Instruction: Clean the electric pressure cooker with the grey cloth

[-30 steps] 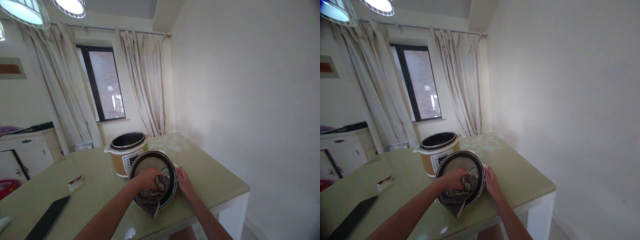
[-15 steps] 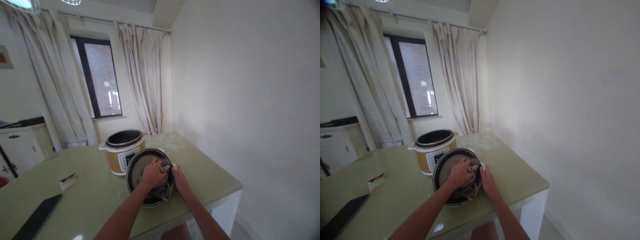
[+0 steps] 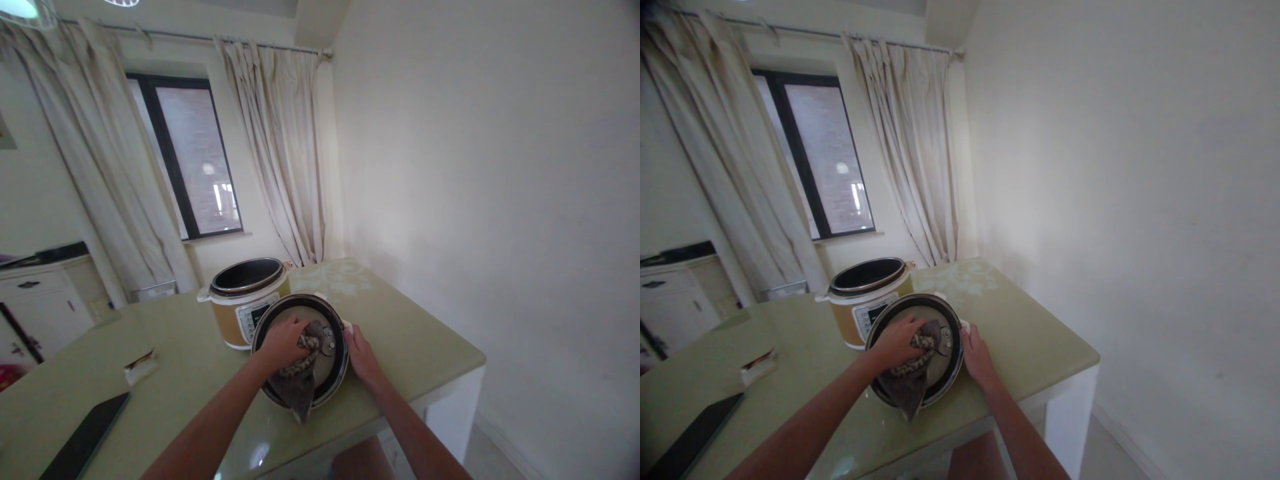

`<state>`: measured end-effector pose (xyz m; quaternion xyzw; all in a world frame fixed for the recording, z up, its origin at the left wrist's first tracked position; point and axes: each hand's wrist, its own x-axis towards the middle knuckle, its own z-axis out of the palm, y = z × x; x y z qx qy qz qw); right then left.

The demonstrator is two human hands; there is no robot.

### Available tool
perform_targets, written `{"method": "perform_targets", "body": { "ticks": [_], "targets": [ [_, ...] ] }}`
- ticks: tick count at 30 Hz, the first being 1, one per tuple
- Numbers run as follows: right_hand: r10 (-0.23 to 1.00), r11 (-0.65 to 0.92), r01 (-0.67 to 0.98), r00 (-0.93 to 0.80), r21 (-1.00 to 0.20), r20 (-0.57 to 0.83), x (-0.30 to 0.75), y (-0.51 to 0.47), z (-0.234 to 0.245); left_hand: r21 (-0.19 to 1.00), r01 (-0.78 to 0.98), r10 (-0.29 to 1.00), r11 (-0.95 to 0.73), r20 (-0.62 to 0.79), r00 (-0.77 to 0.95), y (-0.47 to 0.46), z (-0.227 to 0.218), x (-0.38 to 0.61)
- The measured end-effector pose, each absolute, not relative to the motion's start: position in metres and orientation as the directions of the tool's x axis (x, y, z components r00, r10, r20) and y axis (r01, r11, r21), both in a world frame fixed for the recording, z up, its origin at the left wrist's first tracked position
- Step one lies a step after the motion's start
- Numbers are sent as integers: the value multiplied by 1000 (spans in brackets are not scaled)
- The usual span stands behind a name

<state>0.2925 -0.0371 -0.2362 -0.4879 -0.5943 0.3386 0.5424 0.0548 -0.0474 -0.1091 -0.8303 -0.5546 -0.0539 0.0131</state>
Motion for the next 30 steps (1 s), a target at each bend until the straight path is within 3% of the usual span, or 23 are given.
{"method": "perform_targets", "body": {
  "ticks": [3, 7, 16, 20, 25, 30],
  "targets": [
    [946, 297, 229, 63, -927, 318, 293, -38, -236, 43, 977, 952, -210, 237, 195, -42, -109, 68],
    [948, 290, 251, 54, -924, 312, 293, -38, -238, -13, 967, 925, -255, 289, 248, -40, -114, 99],
    [944, 283, 272, 90, -920, 317, 293, -37, -237, 156, 867, 881, -473, 96, 464, -48, -128, 87],
    [945, 285, 268, 79, -920, 316, 292, -37, -237, 172, 828, 841, -534, 12, 540, -54, -129, 70],
    [950, 295, 257, 26, -920, 312, 291, -38, -235, 47, 785, 777, -618, -119, 619, -61, -113, 59],
    [946, 305, 278, 19, -911, 323, 291, -42, -232, -150, 821, 834, -551, -67, 547, -62, -90, 47]
  ]
}}
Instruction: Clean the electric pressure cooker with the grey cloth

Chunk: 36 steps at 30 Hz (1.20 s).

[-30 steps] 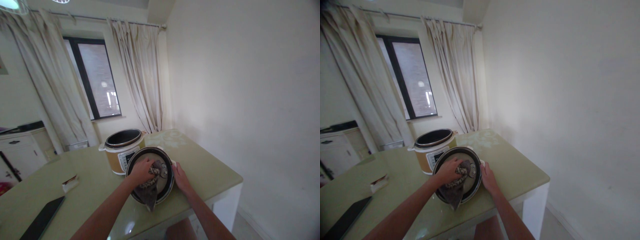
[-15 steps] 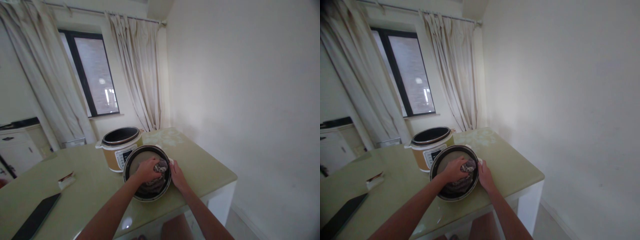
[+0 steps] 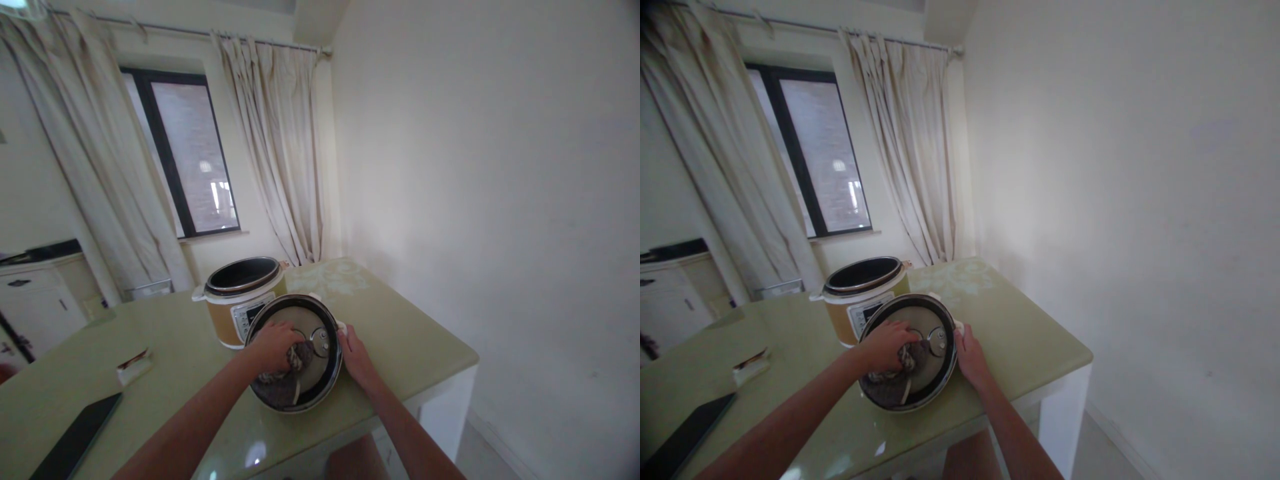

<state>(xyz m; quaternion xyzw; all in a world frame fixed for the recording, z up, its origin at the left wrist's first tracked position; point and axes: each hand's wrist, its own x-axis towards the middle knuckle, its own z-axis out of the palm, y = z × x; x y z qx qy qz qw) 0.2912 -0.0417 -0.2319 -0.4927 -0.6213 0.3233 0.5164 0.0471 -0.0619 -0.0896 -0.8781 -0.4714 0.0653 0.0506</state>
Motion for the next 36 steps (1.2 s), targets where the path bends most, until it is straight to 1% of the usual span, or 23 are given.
{"method": "perform_targets", "body": {
  "ticks": [3, 5, 8, 10, 12, 15, 17, 20, 22, 23, 24, 25, 27, 31, 34, 36],
  "targets": [
    [947, 294, 357, 20, -887, 322, 291, -43, -231, -284, 839, 860, -464, 83, 504, -59, -79, 44],
    [944, 288, 407, 32, -867, 328, 291, -44, -232, -331, 868, 872, -371, 199, 448, -55, -76, 48],
    [935, 294, 447, 51, -845, 352, 292, -45, -233, -309, 915, 884, -259, 307, 353, -49, -82, 64],
    [930, 297, 457, 60, -839, 362, 293, -46, -233, -263, 927, 885, -266, 315, 344, -48, -90, 77],
    [925, 306, 447, 71, -840, 374, 293, -48, -232, -224, 905, 868, -361, 273, 414, -49, -98, 88],
    [914, 333, 392, 89, -857, 396, 293, -49, -229, -190, 822, 805, -537, 177, 566, -50, -102, 93],
    [911, 337, 346, 114, -875, 396, 293, -48, -228, -161, 801, 800, -577, 87, 594, -50, -96, 86],
    [904, 324, 300, 182, -897, 388, 294, -45, -225, -135, 810, 821, -570, -113, 559, -52, -82, 70],
    [891, 336, 282, 214, -899, 400, 295, -45, -223, -187, 832, 847, -522, -233, 478, -56, -72, 61],
    [884, 345, 275, 226, -897, 409, 295, -46, -221, -230, 845, 866, -483, -269, 421, -58, -69, 57],
    [877, 354, 272, 237, -895, 419, 295, -47, -220, -271, 856, 887, -441, -277, 369, -61, -67, 54],
    [869, 360, 275, 248, -892, 427, 295, -49, -219, -306, 863, 907, -403, -256, 333, -63, -66, 52],
    [856, 367, 296, 263, -882, 445, 295, -52, -218, -341, 871, 935, -353, -160, 317, -65, -66, 50],
    [839, 378, 335, 270, -863, 472, 295, -55, -219, -343, 894, 939, -288, 82, 334, -56, -73, 53],
    [842, 380, 339, 258, -861, 474, 296, -55, -220, -259, 933, 910, -252, 266, 319, -45, -87, 66],
    [845, 381, 343, 248, -858, 474, 297, -54, -220, -160, 948, 900, -276, 304, 313, -40, -99, 79]
  ]
}}
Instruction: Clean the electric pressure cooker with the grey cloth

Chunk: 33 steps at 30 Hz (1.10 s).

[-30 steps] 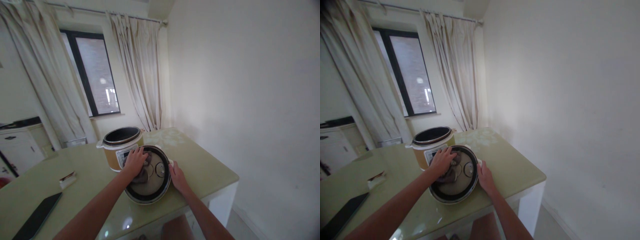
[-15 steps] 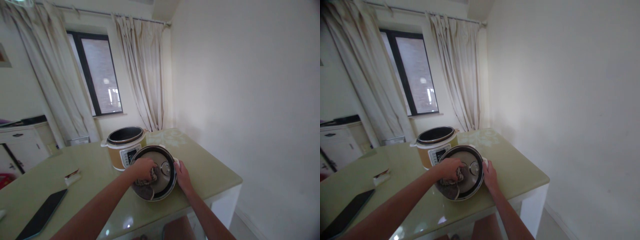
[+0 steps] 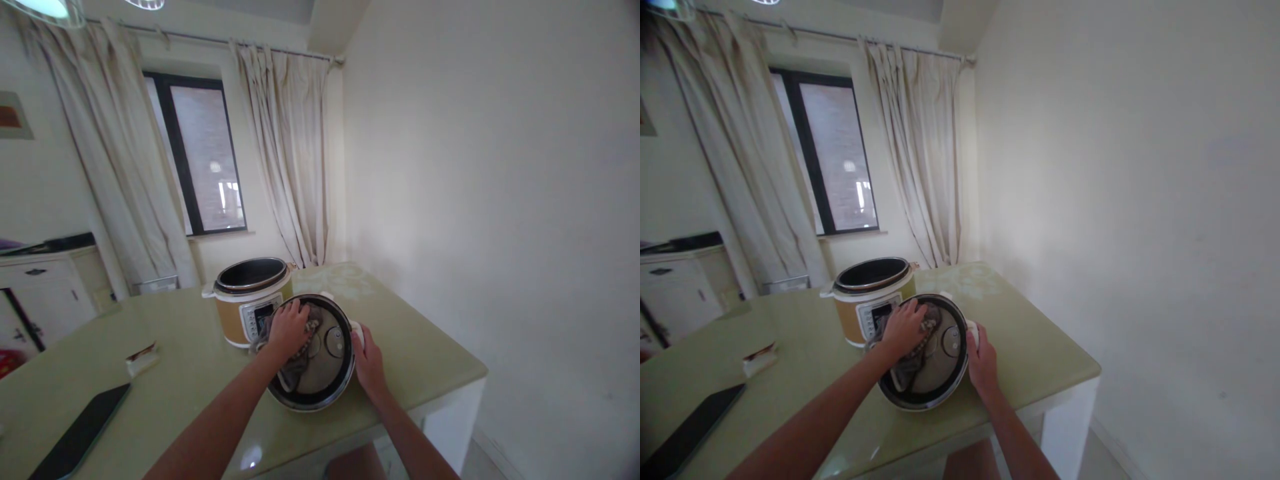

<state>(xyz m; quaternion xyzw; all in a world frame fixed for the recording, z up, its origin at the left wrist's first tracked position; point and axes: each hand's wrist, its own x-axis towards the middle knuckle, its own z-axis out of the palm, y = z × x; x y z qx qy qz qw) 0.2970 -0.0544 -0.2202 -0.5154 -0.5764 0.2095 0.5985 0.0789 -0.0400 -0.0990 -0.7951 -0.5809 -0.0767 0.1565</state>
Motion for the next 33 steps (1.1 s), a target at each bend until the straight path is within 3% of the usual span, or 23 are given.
{"method": "perform_targets", "body": {
  "ticks": [5, 8, 11, 14, 16, 19, 24, 28, 33],
  "targets": [
    [851, 371, 350, 243, -860, 466, 299, -54, -220, 130, 883, 884, -452, 200, 423, -38, -127, 97],
    [857, 348, 342, 260, -873, 444, 299, -52, -221, 193, 852, 873, -487, 99, 477, -44, -131, 88],
    [858, 358, 310, 265, -881, 441, 298, -51, -221, 138, 852, 853, -504, -73, 516, -53, -123, 75],
    [863, 374, 284, 243, -883, 444, 296, -52, -220, -19, 854, 832, -520, -236, 502, -61, -105, 68],
    [867, 376, 284, 229, -882, 443, 295, -53, -219, -140, 844, 840, -517, -269, 470, -63, -93, 66],
    [868, 368, 292, 232, -882, 439, 296, -54, -219, -271, 831, 874, -486, -188, 449, -61, -81, 62],
    [863, 369, 300, 241, -880, 444, 296, -54, -219, -359, 861, 900, -361, 108, 422, -54, -79, 60],
    [859, 366, 318, 247, -874, 449, 297, -53, -219, -320, 893, 867, -317, 283, 410, -45, -89, 78],
    [858, 364, 332, 243, -870, 452, 299, -51, -220, -162, 880, 849, -446, 235, 474, -39, -102, 108]
  ]
}}
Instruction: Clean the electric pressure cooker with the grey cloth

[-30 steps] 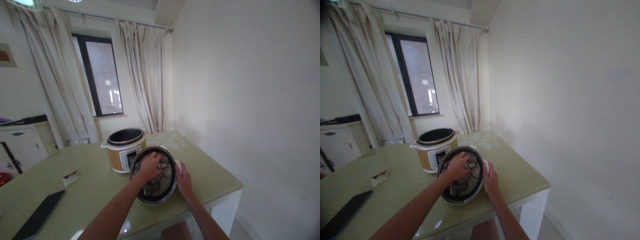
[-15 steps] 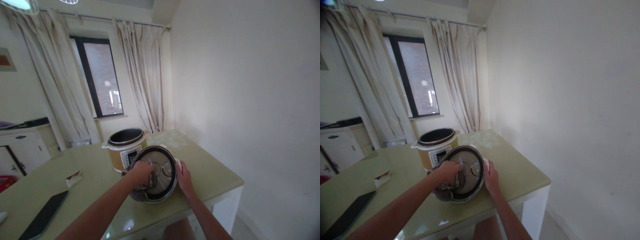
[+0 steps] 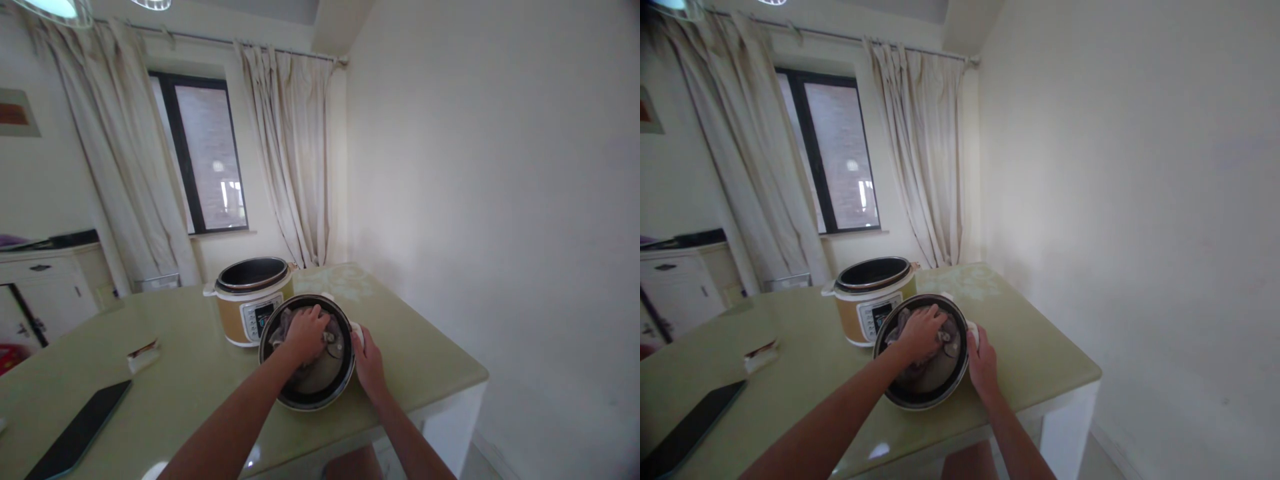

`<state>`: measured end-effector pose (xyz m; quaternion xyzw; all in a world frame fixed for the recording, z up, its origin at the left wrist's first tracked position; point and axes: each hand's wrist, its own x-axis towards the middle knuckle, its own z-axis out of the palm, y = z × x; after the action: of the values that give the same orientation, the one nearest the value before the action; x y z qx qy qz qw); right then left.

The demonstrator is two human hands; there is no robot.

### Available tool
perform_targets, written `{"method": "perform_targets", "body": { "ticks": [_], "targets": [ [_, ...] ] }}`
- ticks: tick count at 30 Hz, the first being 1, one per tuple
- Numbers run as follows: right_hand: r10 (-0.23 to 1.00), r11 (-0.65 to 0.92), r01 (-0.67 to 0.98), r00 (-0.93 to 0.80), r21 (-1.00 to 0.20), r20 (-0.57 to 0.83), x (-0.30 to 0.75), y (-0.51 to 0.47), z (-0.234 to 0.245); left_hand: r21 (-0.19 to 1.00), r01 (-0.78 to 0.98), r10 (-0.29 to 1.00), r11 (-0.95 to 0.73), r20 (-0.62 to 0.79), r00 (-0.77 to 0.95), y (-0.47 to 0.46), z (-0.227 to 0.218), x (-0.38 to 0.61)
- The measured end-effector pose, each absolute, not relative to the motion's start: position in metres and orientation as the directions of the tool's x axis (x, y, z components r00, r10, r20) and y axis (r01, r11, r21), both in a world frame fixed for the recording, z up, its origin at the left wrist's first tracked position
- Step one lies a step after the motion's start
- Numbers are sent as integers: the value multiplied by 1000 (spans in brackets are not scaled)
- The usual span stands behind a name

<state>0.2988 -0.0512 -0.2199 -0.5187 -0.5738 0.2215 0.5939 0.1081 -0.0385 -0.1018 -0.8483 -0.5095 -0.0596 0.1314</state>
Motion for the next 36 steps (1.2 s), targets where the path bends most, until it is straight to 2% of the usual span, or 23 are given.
{"method": "perform_targets", "body": {
  "ticks": [5, 7, 10, 15, 17, 20, 24, 28, 31, 36],
  "targets": [
    [858, 354, 327, 260, -876, 443, 300, -51, -220, 3, 847, 847, -531, 22, 531, -47, -109, 91],
    [863, 358, 316, 249, -879, 440, 299, -52, -219, 22, 827, 824, -562, -79, 562, -51, -110, 75],
    [863, 375, 302, 230, -876, 449, 298, -53, -219, -41, 833, 822, -551, -200, 534, -56, -104, 58],
    [861, 394, 272, 227, -878, 456, 297, -52, -220, -183, 852, 855, -491, -286, 432, -52, -80, 54],
    [863, 394, 273, 219, -878, 455, 297, -52, -221, -257, 850, 882, -459, -245, 402, -49, -73, 56],
    [867, 381, 289, 220, -879, 448, 297, -52, -221, -327, 852, 911, -408, -94, 401, -46, -69, 59],
    [868, 365, 305, 231, -880, 440, 296, -52, -220, -335, 874, 913, -352, 84, 400, -42, -76, 67],
    [867, 362, 315, 231, -877, 441, 296, -53, -220, -295, 899, 870, -324, 282, 405, -36, -91, 85],
    [874, 350, 319, 228, -881, 430, 297, -51, -220, -239, 889, 853, -390, 271, 446, -34, -98, 101],
    [866, 353, 321, 244, -879, 437, 299, -50, -222, -99, 865, 856, -492, 125, 502, -36, -100, 103]
  ]
}}
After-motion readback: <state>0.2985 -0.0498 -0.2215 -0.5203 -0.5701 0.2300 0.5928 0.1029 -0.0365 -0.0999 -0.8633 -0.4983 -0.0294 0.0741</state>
